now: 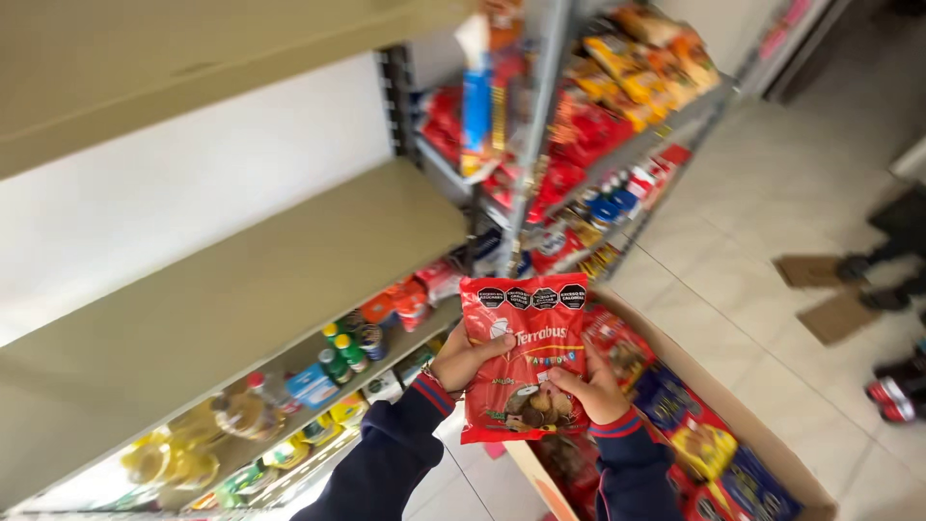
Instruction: The person picks up bags of cookies and snacks from a cardboard box and places them onto a metal shelf, stacking them in small piles.
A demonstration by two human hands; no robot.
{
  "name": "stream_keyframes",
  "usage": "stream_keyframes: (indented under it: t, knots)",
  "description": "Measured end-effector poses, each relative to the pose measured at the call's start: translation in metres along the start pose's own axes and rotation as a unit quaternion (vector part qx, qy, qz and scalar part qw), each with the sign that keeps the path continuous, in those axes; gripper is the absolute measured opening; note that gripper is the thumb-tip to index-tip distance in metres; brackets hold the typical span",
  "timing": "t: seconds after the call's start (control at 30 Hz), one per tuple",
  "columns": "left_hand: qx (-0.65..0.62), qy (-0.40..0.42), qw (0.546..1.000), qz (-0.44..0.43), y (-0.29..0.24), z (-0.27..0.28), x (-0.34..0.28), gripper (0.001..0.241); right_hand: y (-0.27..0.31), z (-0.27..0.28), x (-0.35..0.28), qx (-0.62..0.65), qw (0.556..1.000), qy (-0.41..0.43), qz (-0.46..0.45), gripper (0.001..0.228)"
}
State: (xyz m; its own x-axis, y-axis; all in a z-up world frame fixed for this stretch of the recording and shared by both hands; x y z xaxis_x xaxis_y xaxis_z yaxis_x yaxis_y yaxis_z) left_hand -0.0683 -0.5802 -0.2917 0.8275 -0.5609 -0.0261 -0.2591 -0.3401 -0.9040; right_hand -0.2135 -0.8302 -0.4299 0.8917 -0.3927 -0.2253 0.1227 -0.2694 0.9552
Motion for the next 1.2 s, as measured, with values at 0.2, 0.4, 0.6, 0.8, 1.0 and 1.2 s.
stream_keyframes:
  t: [0.2,0.4,0.6,0.8,1.0,1.2]
  knots:
    - [-0.008,-0.055,0.996,-0.068,-0.133,0.095,-0.052,0.061,0.044,-0.148,0.026,0.021,0.999,0.042,-0.02,0.063]
    - [0.083,-0.082,0.986,-0.121,-0.227,0.203,-0.067,0.063,0.149,-0.331,-0.002,-0.029,0.994,0.099,0.02,0.05]
    - [0.126,-0.094,0.977,-0.147,-0.341,0.24,-0.122,0.086,0.211,-0.416,0.015,0.009,0.991,0.117,0.066,0.046]
    - [0.192,-0.065,0.954,-0.222,-0.436,0.265,-0.202,0.1,0.3,-0.509,0.006,0.0,0.988,0.113,0.104,0.045]
    - [0.223,-0.044,0.94,-0.256,-0.497,0.278,-0.234,0.12,0.387,-0.611,0.011,0.048,0.981,0.167,0.088,0.036]
    - [0.218,-0.148,0.899,-0.35,-0.559,0.304,-0.194,0.094,0.437,-0.72,0.12,0.016,0.969,0.212,0.123,0.04]
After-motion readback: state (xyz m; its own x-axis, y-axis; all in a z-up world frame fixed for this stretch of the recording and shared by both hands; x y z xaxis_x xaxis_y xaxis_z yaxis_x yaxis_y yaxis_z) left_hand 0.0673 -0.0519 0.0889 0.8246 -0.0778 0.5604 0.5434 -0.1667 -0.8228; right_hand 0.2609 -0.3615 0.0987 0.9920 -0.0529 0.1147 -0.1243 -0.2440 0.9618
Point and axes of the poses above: each hand's wrist, its own x-axis towards the middle knuckle, its own z-axis out of the back of the hand, y = z × x, the point moved 4 cm from there along x, towards the middle knuckle, and after that the axes turned 13 degrees about -z, right-handed, at the moved point
